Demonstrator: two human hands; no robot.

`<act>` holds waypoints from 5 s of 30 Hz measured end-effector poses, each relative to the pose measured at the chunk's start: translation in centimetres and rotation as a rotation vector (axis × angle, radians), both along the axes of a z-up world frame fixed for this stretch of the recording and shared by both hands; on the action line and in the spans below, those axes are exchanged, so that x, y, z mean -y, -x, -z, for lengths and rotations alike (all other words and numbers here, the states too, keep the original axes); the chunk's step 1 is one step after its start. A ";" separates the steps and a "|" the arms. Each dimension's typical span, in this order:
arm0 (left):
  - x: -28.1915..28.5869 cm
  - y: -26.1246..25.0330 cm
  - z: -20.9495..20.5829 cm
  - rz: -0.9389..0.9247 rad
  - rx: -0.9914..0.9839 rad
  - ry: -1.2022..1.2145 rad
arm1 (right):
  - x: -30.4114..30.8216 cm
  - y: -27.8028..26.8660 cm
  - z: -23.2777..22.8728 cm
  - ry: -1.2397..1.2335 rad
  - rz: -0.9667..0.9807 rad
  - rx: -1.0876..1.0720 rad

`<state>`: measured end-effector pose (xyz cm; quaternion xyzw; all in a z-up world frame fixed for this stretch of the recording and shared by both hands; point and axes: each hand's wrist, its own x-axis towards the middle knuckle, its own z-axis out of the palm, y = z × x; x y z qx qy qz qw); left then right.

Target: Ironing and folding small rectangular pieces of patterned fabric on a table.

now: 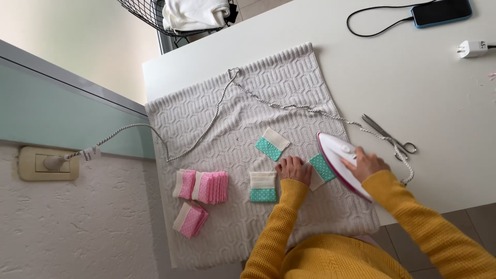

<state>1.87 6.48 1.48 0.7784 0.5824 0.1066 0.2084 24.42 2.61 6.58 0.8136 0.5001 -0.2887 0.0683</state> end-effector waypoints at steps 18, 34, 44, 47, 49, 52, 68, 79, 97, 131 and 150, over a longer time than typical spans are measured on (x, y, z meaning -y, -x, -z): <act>-0.6 2.1 -1.3 0.075 0.564 -0.341 | -1.0 -3.7 -1.2 -0.211 -0.007 0.032; 9.7 5.3 1.3 0.335 0.308 -0.395 | 0.1 2.8 0.2 -0.176 -0.386 0.030; 9.3 5.2 0.9 0.304 0.207 -0.290 | -0.5 2.3 1.9 -0.063 -0.331 0.043; 10.0 5.1 1.5 0.287 0.215 -0.288 | -0.4 3.2 0.0 -0.063 -0.324 0.072; 9.2 5.1 2.7 0.270 0.226 -0.302 | -0.6 3.1 -0.2 -0.074 -0.313 0.079; 7.1 5.0 3.5 0.182 0.283 -0.317 | -0.4 2.7 0.8 -0.087 -0.329 0.059; 7.0 5.1 2.4 0.174 0.255 -0.402 | -0.5 3.2 0.6 -0.034 -0.288 0.080; 7.0 5.3 2.5 0.122 0.398 -0.380 | 1.5 0.2 -0.3 -0.058 -0.220 0.188; 7.4 5.7 2.6 -0.130 0.716 -0.464 | 1.4 7.3 1.3 -0.088 -0.411 0.049; -2.0 2.2 5.1 -0.054 0.299 0.256 | -3.8 -1.1 0.1 0.040 -0.050 0.072; -8.1 6.6 1.3 -0.101 0.786 0.746 | -3.9 -1.3 0.2 0.053 -0.025 0.052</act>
